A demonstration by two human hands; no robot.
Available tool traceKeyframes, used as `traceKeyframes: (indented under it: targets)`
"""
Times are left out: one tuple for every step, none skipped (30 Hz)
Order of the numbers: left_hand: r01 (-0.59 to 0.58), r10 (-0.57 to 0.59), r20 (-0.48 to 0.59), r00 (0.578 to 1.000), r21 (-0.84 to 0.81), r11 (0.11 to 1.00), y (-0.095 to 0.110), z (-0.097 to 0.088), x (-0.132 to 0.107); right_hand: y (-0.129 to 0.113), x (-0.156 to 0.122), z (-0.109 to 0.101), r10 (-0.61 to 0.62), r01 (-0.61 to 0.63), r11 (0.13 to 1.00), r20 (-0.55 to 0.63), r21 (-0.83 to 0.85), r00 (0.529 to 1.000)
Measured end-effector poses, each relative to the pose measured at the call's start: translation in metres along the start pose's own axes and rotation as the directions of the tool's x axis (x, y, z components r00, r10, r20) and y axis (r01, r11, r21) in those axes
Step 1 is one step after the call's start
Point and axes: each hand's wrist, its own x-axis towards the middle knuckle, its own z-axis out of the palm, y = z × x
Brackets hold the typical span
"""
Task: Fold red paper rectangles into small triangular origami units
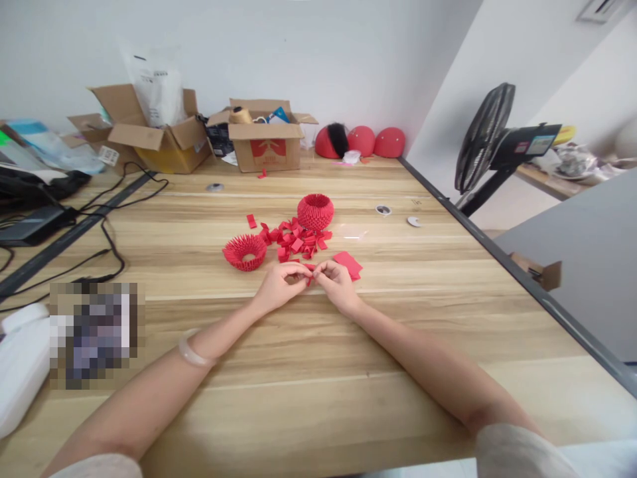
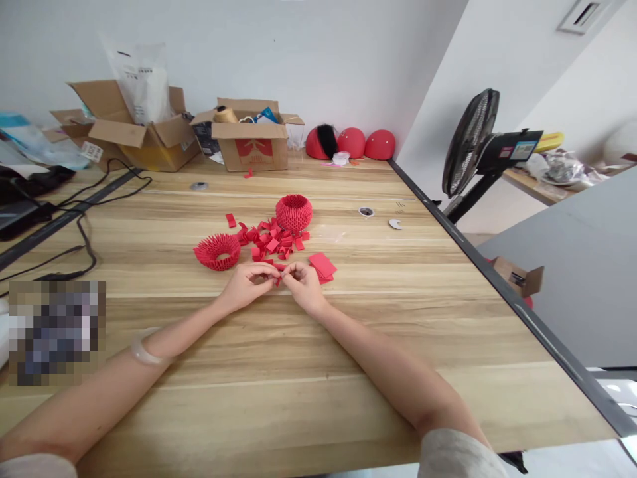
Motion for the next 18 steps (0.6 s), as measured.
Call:
traceKeyframes:
  targets:
    - [0.01,-0.01,-0.01,1.0,-0.012,1.0,-0.0003,0.0001,0.0003,-0.0003,0.0,0.0002,0.002,-0.002,1.0,-0.006,-0.002,1.0]
    - [0.029,-0.03,-0.026,0.999,-0.031,0.999,-0.0009,0.0002,0.0007,-0.0004,0.0001,0.0003,0.005,-0.005,1.0,-0.015,-0.001,1.0]
    - [0.056,-0.058,-0.043,0.997,-0.054,0.997,-0.0019,0.0004,0.0012,-0.0003,0.0002,0.0002,0.011,-0.011,1.0,-0.024,0.002,1.0]
    - [0.084,-0.088,-0.058,0.994,-0.078,0.993,-0.0031,0.0005,0.0017,-0.0001,0.0003,0.0,0.018,-0.018,1.0,-0.033,0.006,0.999]
    - [0.108,-0.115,-0.07,0.991,-0.101,0.989,-0.0042,0.0007,0.0022,0.0003,0.0004,-0.0004,0.024,-0.024,1.0,-0.039,0.008,0.999]
    - [0.126,-0.135,-0.076,0.988,-0.118,0.985,-0.0053,0.0009,0.0026,0.0009,0.0005,-0.0008,0.028,-0.028,1.0,-0.041,0.01,0.999]
    - [0.136,-0.147,-0.076,0.986,-0.13,0.982,-0.0061,0.0011,0.0029,0.0015,0.0007,-0.0012,0.029,-0.028,1.0,-0.039,0.011,0.999]
    - [0.14,-0.151,-0.074,0.986,-0.135,0.981,-0.0066,0.0012,0.0031,0.0021,0.0008,-0.0015,0.027,-0.027,1.0,-0.035,0.009,0.999]
    - [0.14,-0.15,-0.071,0.986,-0.136,0.981,-0.0069,0.0013,0.0031,0.0028,0.001,-0.0017,0.025,-0.025,1.0,-0.031,0.006,0.999]
    - [0.137,-0.146,-0.067,0.987,-0.133,0.982,-0.007,0.0014,0.0031,0.0033,0.0011,-0.0018,0.023,-0.022,1.0,-0.03,0.001,0.999]
    - [0.132,-0.141,-0.063,0.988,-0.13,0.983,-0.0069,0.0015,0.003,0.0037,0.0013,-0.0018,0.022,-0.023,1.0,-0.032,-0.002,0.999]
    - [0.125,-0.134,-0.06,0.989,-0.128,0.984,-0.0067,0.0016,0.0029,0.004,0.0014,-0.0017,0.024,-0.024,1.0,-0.037,-0.002,0.999]
    - [0.119,-0.127,-0.058,0.99,-0.125,0.985,-0.0065,0.0015,0.0028,0.0041,0.0015,-0.0016,0.028,-0.028,1.0,-0.044,-0.001,0.999]
    - [0.114,-0.122,-0.058,0.991,-0.121,0.986,-0.0062,0.0015,0.0027,0.004,0.0016,-0.0014,0.032,-0.032,0.999,-0.05,0.002,0.998]
    - [0.11,-0.117,-0.058,0.991,-0.113,0.987,-0.0059,0.0013,0.0025,0.0038,0.0016,-0.0012,0.036,-0.036,0.999,-0.056,0.005,0.998]
    - [0.107,-0.113,-0.057,0.992,-0.102,0.989,-0.0055,0.0011,0.0023,0.0035,0.0015,-0.0011,0.04,-0.04,0.999,-0.061,0.008,0.997]
    - [0.102,-0.107,-0.058,0.993,-0.087,0.991,-0.005,0.0009,0.0021,0.0031,0.0014,-0.0009,0.044,-0.043,0.999,-0.067,0.009,0.997]
    - [0.094,-0.097,-0.056,0.994,-0.068,0.993,-0.0044,0.0006,0.0019,0.0026,0.0013,-0.0008,0.047,-0.046,0.999,-0.07,0.01,0.996]
